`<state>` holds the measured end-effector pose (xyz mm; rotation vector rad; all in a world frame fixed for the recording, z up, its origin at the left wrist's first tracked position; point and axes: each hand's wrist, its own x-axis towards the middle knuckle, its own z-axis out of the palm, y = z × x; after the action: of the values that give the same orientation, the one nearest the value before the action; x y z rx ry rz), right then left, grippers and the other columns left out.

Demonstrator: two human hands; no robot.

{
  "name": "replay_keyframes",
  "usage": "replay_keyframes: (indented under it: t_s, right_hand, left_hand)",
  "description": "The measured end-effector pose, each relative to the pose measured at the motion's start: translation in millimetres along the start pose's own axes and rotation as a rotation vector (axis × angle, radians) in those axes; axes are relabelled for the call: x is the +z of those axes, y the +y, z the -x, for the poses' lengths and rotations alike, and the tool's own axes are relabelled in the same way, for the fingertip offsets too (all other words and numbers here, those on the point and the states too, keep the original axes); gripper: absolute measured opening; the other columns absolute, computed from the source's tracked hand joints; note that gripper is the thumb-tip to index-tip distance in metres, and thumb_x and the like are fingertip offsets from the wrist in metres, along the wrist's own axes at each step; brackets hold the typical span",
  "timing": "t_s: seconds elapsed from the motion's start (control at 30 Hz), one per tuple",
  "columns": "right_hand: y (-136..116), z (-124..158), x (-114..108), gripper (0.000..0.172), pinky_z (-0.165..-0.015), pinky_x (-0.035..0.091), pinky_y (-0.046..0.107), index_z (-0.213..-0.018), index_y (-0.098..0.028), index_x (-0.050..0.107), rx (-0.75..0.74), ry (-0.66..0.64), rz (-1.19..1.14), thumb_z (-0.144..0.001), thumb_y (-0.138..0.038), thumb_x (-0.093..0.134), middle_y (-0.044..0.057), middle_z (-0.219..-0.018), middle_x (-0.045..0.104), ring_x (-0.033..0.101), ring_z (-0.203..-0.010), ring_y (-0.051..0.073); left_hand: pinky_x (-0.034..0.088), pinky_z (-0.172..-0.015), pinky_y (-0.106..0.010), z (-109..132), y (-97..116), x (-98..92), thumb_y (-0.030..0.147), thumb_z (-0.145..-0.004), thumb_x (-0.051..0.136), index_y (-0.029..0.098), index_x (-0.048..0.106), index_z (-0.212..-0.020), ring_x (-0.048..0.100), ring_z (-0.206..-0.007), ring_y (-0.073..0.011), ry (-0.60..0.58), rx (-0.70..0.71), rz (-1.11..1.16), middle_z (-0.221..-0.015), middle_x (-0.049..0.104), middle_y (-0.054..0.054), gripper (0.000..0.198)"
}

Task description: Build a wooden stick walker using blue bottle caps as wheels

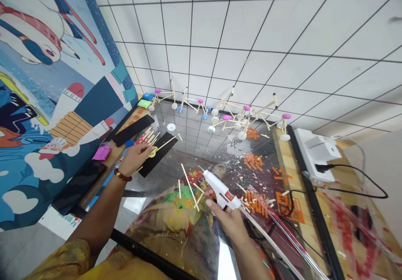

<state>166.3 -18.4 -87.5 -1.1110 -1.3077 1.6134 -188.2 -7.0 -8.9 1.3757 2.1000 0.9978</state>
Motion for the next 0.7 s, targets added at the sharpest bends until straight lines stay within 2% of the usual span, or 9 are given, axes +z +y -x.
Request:
replay_keyframes:
  t_s: [0.07,0.13,0.27,0.33,0.4,0.5,0.6,0.7]
  right_hand:
    - [-1,0,1,0.026,-0.099,0.048,0.046,-0.096,-0.023,0.073,0.007,0.009,0.006,-0.077,-0.041,0.078,0.009,-0.101,0.073,0.067,-0.101,0.028]
    - [-1,0,1,0.026,-0.099,0.049,0.046,-0.095,-0.024,0.073,0.008,0.015,0.000,-0.077,-0.041,0.079,0.009,-0.100,0.073,0.067,-0.101,0.029]
    - [1,0,1,0.027,-0.098,0.049,0.045,-0.095,-0.024,0.073,0.003,0.024,-0.025,-0.076,-0.042,0.079,0.008,-0.100,0.073,0.067,-0.101,0.028]
    - [2,0,0,0.026,-0.099,0.049,0.045,-0.096,-0.024,0.073,-0.005,0.025,-0.029,-0.077,-0.041,0.079,0.008,-0.100,0.073,0.067,-0.101,0.028]
    - [3,0,-1,0.026,-0.100,0.048,0.045,-0.098,-0.024,0.073,-0.014,0.014,-0.030,-0.078,-0.040,0.078,0.009,-0.101,0.073,0.066,-0.103,0.028]
    - [4,0,-2,0.026,-0.099,0.048,0.045,-0.098,-0.023,0.074,-0.014,-0.003,-0.030,-0.079,-0.040,0.078,0.010,-0.102,0.073,0.066,-0.104,0.029]
    - [4,0,-3,0.025,-0.097,0.050,0.044,-0.097,-0.024,0.074,-0.012,-0.004,-0.038,-0.078,-0.040,0.078,0.009,-0.104,0.072,0.066,-0.102,0.028]
    - [5,0,-3,0.026,-0.098,0.049,0.043,-0.097,-0.024,0.074,-0.009,0.004,-0.036,-0.077,-0.039,0.080,0.009,-0.101,0.073,0.066,-0.103,0.028]
  left_hand:
    - [0.039,-0.061,-0.026,-2,-5,-15.4,0.046,-0.083,0.058,0.018,0.073,-0.080,0.057,-0.065,-0.0165,0.096,-0.035,-0.045,-0.067,0.068,-0.001,0.032]
    - [0.043,-0.064,-0.027,-3,-12,-34.5,0.046,-0.082,0.060,0.018,0.075,-0.088,0.061,-0.067,-0.0178,0.221,-0.069,-0.062,-0.071,0.071,-0.002,0.032]
    - [0.046,-0.065,-0.027,-2,-25,-66.9,0.041,-0.073,0.068,0.017,0.075,-0.086,0.062,-0.068,-0.0183,0.323,-0.162,-0.024,-0.072,0.072,-0.003,0.028]
    - [0.046,-0.065,-0.027,1,-28,-75.1,0.041,-0.070,0.071,0.017,0.075,-0.079,0.063,-0.069,-0.0189,0.292,-0.187,-0.020,-0.071,0.072,-0.004,0.026]
    - [0.046,-0.064,-0.028,4,-30,-78.2,0.043,-0.066,0.074,0.017,0.075,-0.076,0.064,-0.070,-0.0200,0.187,-0.187,-0.058,-0.071,0.072,-0.005,0.027]
    - [0.048,-0.067,-0.030,3,-33,-77.1,0.042,-0.061,0.080,0.018,0.077,-0.088,0.065,-0.075,-0.0228,0.051,-0.143,-0.174,-0.080,0.073,-0.007,0.036]
    - [0.048,-0.084,-0.036,-1,-39,-72.4,0.034,-0.057,0.083,0.019,0.076,-0.103,0.065,-0.095,-0.0299,0.032,-0.010,-0.344,-0.099,0.072,-0.011,0.050]
    - [0.045,-0.093,-0.042,-5,-46,-66.2,0.031,-0.056,0.083,0.020,0.077,-0.104,0.061,-0.103,-0.0352,0.007,0.064,-0.479,-0.101,0.070,-0.014,0.050]
